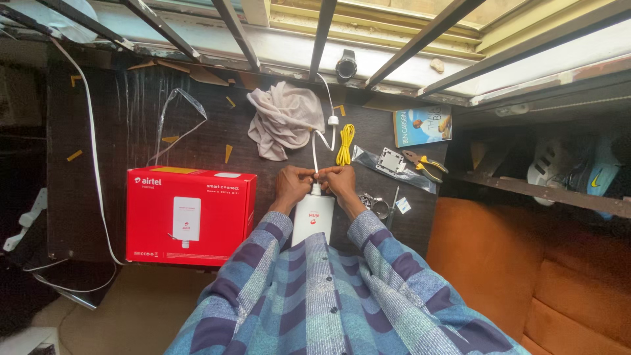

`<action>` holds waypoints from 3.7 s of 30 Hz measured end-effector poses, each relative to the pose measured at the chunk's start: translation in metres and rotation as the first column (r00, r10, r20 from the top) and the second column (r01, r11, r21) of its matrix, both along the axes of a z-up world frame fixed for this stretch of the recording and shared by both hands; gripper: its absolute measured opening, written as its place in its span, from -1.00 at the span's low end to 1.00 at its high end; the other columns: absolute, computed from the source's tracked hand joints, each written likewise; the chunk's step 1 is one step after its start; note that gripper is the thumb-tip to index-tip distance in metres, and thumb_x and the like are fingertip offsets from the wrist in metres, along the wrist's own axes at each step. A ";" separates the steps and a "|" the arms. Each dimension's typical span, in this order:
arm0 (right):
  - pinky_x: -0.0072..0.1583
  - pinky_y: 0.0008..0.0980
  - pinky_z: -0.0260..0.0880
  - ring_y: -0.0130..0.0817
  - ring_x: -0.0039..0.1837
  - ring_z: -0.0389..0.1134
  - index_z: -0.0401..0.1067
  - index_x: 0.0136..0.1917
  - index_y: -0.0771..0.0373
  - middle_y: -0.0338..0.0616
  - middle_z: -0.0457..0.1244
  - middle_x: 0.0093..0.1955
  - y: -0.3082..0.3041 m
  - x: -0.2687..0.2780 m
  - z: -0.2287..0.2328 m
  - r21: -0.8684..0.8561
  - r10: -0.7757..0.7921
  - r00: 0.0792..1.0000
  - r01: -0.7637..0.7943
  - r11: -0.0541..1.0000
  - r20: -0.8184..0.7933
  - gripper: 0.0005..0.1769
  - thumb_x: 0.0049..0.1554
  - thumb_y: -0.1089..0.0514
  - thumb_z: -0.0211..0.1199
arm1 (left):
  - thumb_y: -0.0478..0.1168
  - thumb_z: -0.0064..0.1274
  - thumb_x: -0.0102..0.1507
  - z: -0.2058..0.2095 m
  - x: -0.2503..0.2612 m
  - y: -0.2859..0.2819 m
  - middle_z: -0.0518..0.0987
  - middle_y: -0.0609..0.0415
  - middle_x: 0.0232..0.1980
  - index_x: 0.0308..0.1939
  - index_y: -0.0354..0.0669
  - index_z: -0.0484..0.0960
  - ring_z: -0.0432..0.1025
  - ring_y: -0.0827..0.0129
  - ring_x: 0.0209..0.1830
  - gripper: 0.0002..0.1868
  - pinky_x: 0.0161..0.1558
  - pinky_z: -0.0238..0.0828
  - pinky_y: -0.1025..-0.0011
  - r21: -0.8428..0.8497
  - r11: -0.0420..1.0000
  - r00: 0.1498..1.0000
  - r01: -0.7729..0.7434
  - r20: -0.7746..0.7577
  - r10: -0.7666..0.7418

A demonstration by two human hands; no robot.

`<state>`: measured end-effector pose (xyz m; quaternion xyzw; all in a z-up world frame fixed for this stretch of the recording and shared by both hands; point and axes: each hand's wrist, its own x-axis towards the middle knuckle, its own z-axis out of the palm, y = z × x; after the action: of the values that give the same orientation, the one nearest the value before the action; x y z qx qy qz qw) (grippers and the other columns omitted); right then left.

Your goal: The person unboxes a white Airtel smart connect device, connects a power cable to it, and places the device on a window grille. The person handles the device, power cable, and packaging throughout the clip.

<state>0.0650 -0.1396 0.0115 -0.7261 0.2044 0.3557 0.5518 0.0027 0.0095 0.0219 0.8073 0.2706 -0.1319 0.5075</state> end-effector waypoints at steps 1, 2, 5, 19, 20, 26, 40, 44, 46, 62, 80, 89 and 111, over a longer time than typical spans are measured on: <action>-0.40 -0.52 0.23 -0.50 -0.45 0.31 0.64 -0.18 0.41 -0.09 0.40 -0.38 0.000 0.000 -0.001 -0.003 -0.002 1.000 0.002 1.000 -0.005 -0.90 -0.01 0.34 0.37 | -0.27 0.25 0.10 -0.003 -0.001 -0.001 0.74 -0.03 -0.30 -0.13 -0.05 0.81 0.65 0.33 -0.37 -0.74 -0.22 0.56 0.41 -0.030 0.999 1.000 -0.024 -0.008 0.024; -0.41 -0.51 0.22 -0.49 -0.45 0.31 0.64 -0.18 0.41 -0.09 0.40 -0.37 0.000 -0.001 -0.003 -0.005 -0.003 1.000 0.003 1.000 -0.010 -0.89 -0.01 0.34 0.39 | -0.27 0.25 0.10 -0.006 -0.002 -0.001 0.74 -0.03 -0.29 -0.12 -0.08 0.80 0.65 0.35 -0.38 -0.75 -0.24 0.56 0.43 -0.060 0.997 0.999 -0.049 -0.017 0.048; -0.39 -0.53 0.25 -0.51 -0.44 0.32 0.62 -0.13 0.40 -0.11 0.40 -0.35 0.000 -0.001 -0.008 -0.052 0.021 1.000 -0.022 0.998 -0.022 -0.85 -0.01 0.31 0.43 | -0.28 0.26 0.12 -0.018 -0.005 -0.004 0.75 -0.02 -0.27 -0.14 -0.16 0.80 0.64 0.41 -0.39 -0.77 -0.30 0.54 0.48 -0.136 0.980 0.989 -0.147 -0.034 0.144; -0.35 -0.51 0.29 -0.50 -0.39 0.32 0.57 -0.07 0.35 -0.14 0.38 -0.28 -0.012 -0.001 -0.029 0.090 0.045 0.993 -0.036 0.995 -0.106 -0.86 0.06 0.29 0.33 | -0.38 0.28 0.08 -0.048 -0.009 -0.012 0.76 0.06 -0.27 -0.07 -0.19 0.72 0.61 0.51 -0.36 -0.68 -0.31 0.49 0.56 -0.291 0.911 0.956 -0.291 -0.118 0.268; -0.35 -0.50 0.29 -0.52 -0.38 0.32 0.56 -0.08 0.34 -0.17 0.38 -0.28 -0.010 -0.003 -0.028 0.067 0.062 0.995 -0.056 0.996 -0.078 -0.86 0.04 0.30 0.35 | -0.38 0.26 0.10 -0.049 -0.008 -0.012 0.77 0.06 -0.27 -0.09 -0.21 0.75 0.61 0.51 -0.35 -0.71 -0.29 0.50 0.57 -0.310 0.907 0.958 -0.285 -0.104 0.266; -0.34 -0.52 0.28 -0.56 -0.35 0.33 0.57 -0.05 0.32 -0.21 0.40 -0.26 -0.009 -0.005 -0.021 0.040 0.069 0.997 -0.068 0.997 -0.029 -0.83 0.03 0.29 0.35 | -0.39 0.18 0.15 -0.058 -0.009 -0.012 0.77 0.06 -0.25 -0.04 -0.18 0.74 0.62 0.53 -0.33 -0.71 -0.26 0.54 0.59 -0.343 0.891 0.954 -0.298 -0.135 0.267; -0.32 -0.53 0.32 -0.56 -0.30 0.35 0.56 0.01 0.27 -0.21 0.42 -0.19 -0.007 -0.009 0.000 -0.031 0.139 0.989 -0.137 0.990 0.052 -0.78 0.07 0.21 0.33 | -0.39 0.20 0.15 -0.060 0.009 -0.004 0.75 0.00 -0.26 -0.18 -0.30 0.80 0.62 0.48 -0.34 -0.82 -0.25 0.58 0.54 -0.368 0.893 0.953 -0.261 -0.246 0.178; -0.33 -0.52 0.34 -0.55 -0.30 0.35 0.56 0.01 0.27 -0.21 0.41 -0.20 -0.009 -0.007 0.003 -0.036 0.163 0.985 -0.162 0.986 0.053 -0.78 0.07 0.21 0.30 | -0.41 0.20 0.15 -0.068 0.013 0.000 0.75 -0.03 -0.27 -0.20 -0.31 0.79 0.62 0.44 -0.35 -0.83 -0.25 0.56 0.51 -0.374 0.901 0.953 -0.222 -0.278 0.119; -0.33 -0.51 0.33 -0.54 -0.30 0.35 0.56 0.02 0.27 -0.21 0.40 -0.20 -0.010 -0.005 0.003 -0.035 0.181 0.983 -0.180 0.983 0.041 -0.77 0.07 0.21 0.28 | -0.42 0.18 0.17 -0.076 0.013 0.001 0.75 -0.03 -0.28 -0.19 -0.31 0.78 0.62 0.43 -0.35 -0.84 -0.26 0.56 0.50 -0.412 0.888 0.957 -0.205 -0.273 0.094; -0.31 -0.52 0.39 -0.53 -0.30 0.42 0.57 -0.09 0.34 -0.13 0.43 -0.22 -0.009 -0.003 -0.007 -0.015 0.145 0.985 -0.145 0.989 0.095 -0.85 0.08 0.22 0.38 | -0.42 0.08 0.21 -0.069 0.025 0.006 0.73 -0.02 -0.23 -0.08 -0.23 0.75 0.58 0.40 -0.33 -0.76 -0.35 0.32 0.44 -0.456 0.878 0.948 -0.141 -0.318 -0.013; -0.25 -0.56 0.35 -0.54 -0.27 0.40 0.62 -0.14 0.31 -0.16 0.44 -0.24 -0.014 -0.015 -0.011 0.068 0.078 0.985 -0.090 0.994 0.155 -0.87 0.00 0.26 0.44 | -0.40 0.06 0.20 -0.061 0.024 -0.007 0.67 -0.03 -0.42 -0.33 -0.38 0.71 0.56 0.40 -0.51 -0.88 -0.53 0.34 0.51 -0.495 0.805 0.940 -0.326 -0.259 0.222; -0.30 -0.53 0.34 -0.55 -0.29 0.39 0.58 -0.12 0.26 -0.25 0.42 -0.24 -0.010 -0.019 -0.014 0.028 0.003 0.996 -0.006 1.000 0.087 -0.79 0.06 0.09 0.45 | -0.23 0.22 0.19 -0.055 0.020 -0.004 0.73 0.06 -0.31 -0.21 -0.23 0.77 0.59 0.44 -0.44 -0.84 -0.45 0.40 0.51 -0.383 0.871 0.937 -0.307 -0.283 0.206; -0.26 -0.55 0.32 -0.54 -0.29 0.39 0.63 -0.14 0.31 -0.17 0.45 -0.26 -0.018 -0.026 -0.012 -0.054 0.202 0.952 -0.194 0.979 0.230 -0.84 0.01 0.18 0.45 | -0.15 0.54 -0.22 -0.006 -0.073 -0.037 0.68 -0.06 0.00 0.14 -0.20 0.55 0.59 0.20 -0.05 -0.14 0.04 0.48 0.30 0.054 0.932 0.926 -0.358 -0.106 0.361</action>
<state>0.0394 -0.1574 -0.0006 -0.7882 0.0696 0.3180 0.5223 -0.0702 -0.0275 0.0161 0.7436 0.4446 -0.0782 0.4932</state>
